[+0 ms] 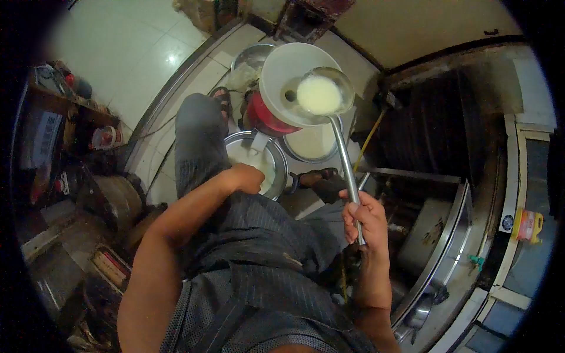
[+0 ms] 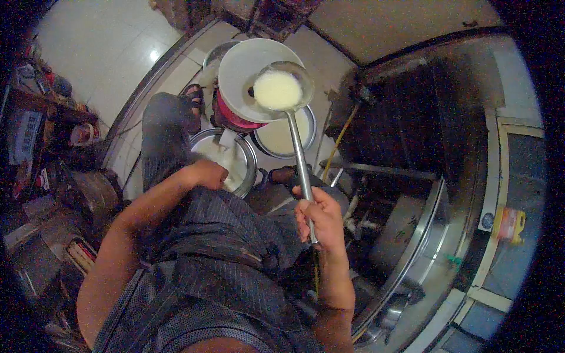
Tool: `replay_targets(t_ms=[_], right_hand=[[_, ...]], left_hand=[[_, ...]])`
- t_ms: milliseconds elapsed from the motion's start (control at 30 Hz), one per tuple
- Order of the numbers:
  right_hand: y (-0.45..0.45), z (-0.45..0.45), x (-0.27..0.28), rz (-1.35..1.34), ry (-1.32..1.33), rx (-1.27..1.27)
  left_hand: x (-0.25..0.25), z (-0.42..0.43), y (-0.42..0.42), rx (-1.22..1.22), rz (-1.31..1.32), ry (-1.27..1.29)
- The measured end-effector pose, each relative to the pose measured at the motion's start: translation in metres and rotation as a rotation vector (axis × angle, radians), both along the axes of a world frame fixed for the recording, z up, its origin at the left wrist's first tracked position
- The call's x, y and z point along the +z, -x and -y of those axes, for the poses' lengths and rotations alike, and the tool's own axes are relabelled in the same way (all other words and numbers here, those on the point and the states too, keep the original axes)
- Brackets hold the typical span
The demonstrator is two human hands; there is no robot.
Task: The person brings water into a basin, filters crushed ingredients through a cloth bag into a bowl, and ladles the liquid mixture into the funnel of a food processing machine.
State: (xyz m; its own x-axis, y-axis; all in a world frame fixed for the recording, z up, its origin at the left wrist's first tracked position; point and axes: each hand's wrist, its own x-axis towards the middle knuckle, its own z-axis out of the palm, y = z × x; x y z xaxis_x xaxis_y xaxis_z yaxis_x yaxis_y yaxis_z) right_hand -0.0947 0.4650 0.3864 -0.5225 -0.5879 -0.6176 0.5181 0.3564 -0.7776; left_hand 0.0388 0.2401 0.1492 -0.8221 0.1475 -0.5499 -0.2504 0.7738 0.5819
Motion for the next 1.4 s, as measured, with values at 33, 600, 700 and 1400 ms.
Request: replay_targets(t_ms=[33, 600, 700, 1400], right_hand=[[0.0, 0.0, 0.0, 0.001, 0.001, -0.003], [0.0, 0.0, -0.001, -0.055, -0.047, 0.011], [0.0, 0.001, -0.001, -0.052, -0.05, 0.008], [0.001, -0.003, -0.004, -0.092, -0.082, 0.017]], left_hand=[[0.0, 0.0, 0.0, -0.004, 0.007, 0.001], [-0.001, 0.001, 0.001, -0.017, 0.029, -0.003], [0.001, 0.001, 0.002, -0.019, 0.04, -0.001], [0.001, -0.001, 0.004, -0.038, 0.058, 0.015]])
